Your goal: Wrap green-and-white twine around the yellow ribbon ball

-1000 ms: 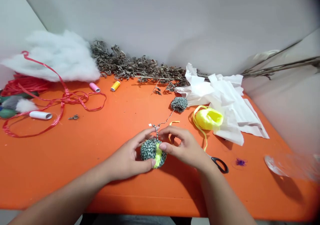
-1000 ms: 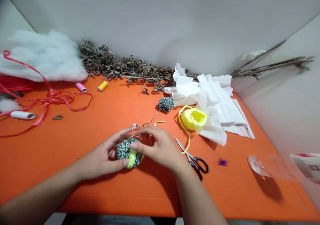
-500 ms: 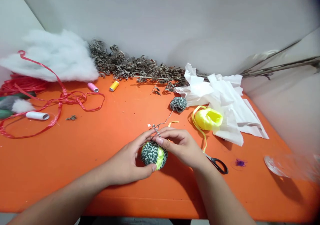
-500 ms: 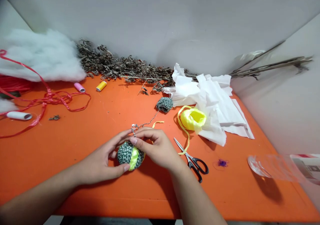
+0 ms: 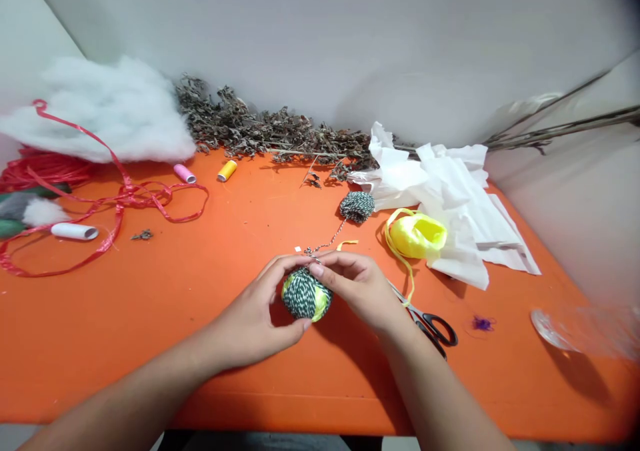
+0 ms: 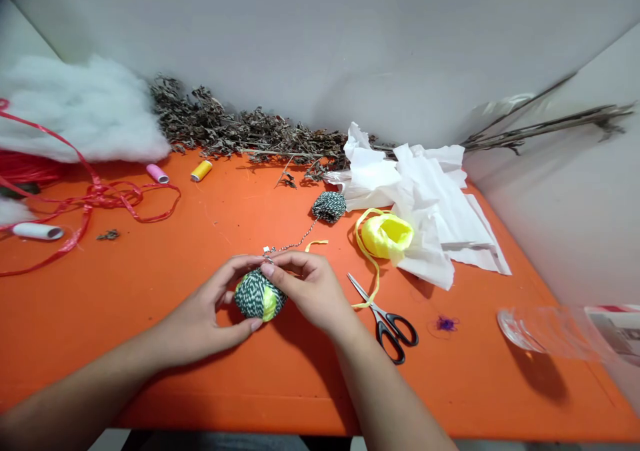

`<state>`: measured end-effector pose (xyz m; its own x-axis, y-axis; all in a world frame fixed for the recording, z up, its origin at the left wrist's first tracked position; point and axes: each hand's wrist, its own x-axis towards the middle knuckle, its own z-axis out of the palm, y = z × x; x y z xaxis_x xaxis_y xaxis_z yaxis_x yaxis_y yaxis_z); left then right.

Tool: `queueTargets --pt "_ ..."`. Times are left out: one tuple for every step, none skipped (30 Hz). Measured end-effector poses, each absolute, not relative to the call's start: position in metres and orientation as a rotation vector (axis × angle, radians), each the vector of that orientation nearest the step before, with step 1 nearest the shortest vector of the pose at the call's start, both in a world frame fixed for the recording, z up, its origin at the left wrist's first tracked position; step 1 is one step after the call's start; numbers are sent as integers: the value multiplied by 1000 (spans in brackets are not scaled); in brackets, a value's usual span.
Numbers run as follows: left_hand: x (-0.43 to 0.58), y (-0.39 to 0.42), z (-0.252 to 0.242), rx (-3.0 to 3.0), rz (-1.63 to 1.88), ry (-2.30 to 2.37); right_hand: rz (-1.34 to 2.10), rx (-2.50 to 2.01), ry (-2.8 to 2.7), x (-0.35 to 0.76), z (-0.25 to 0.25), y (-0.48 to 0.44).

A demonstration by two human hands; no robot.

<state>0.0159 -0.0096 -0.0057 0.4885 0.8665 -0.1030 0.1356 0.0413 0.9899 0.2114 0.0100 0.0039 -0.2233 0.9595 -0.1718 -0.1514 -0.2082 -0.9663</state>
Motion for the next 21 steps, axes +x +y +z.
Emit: queueTargets --pt "16 -9 -7 1431 706 939 1557 -1113 -1118 210 3 10" --pt "15 -9 -9 1396 701 931 1525 -1120 -1111 209 2 9" --pt "15 -8 -10 1336 694 916 1498 -1127 -1110 207 2 8" --pt "15 -8 -11 1260 683 899 1476 -1130 -1113 206 1 8" --pt "15 -6 -11 1180 672 889 1461 -1127 -1118 205 2 7" --pt "15 -5 -11 1108 656 887 1453 -1123 -1123 203 2 6" --pt "15 -4 -11 1051 641 892 1450 -1120 -1127 203 3 5" --pt "15 -3 -10 1012 626 899 1453 -1119 -1127 202 3 5" --pt "15 -2 -9 993 615 901 1464 -1120 -1125 202 4 4" --pt "15 -1 -8 987 609 894 1479 -1123 -1119 203 5 4" --pt "15 -1 -8 990 607 882 1494 -1126 -1112 203 6 4" --pt "14 -1 -7 997 611 867 1508 -1128 -1105 204 7 5" --pt "14 -1 -7 1007 618 852 1516 -1131 -1098 205 7 5" --pt "14 -2 -6 1018 624 839 1518 -1134 -1090 207 8 6" --pt "14 -2 -6 1028 629 828 1517 -1138 -1082 208 8 6" --pt "14 -3 -6 1036 632 818 1513 -1140 -1076 209 8 7" --pt "14 -4 -6 1044 633 811 1509 -1142 -1071 209 8 7" --pt "15 -4 -6 1053 630 808 1505 -1146 -1068 210 8 8" --pt "15 -5 -7 1064 629 809 1501 -1149 -1065 210 7 8" --pt "15 -5 -7 1075 627 813 1500 -1150 -1063 210 7 8" --pt "15 -6 -7 1087 623 820 1500 -1149 -1060 210 6 8"
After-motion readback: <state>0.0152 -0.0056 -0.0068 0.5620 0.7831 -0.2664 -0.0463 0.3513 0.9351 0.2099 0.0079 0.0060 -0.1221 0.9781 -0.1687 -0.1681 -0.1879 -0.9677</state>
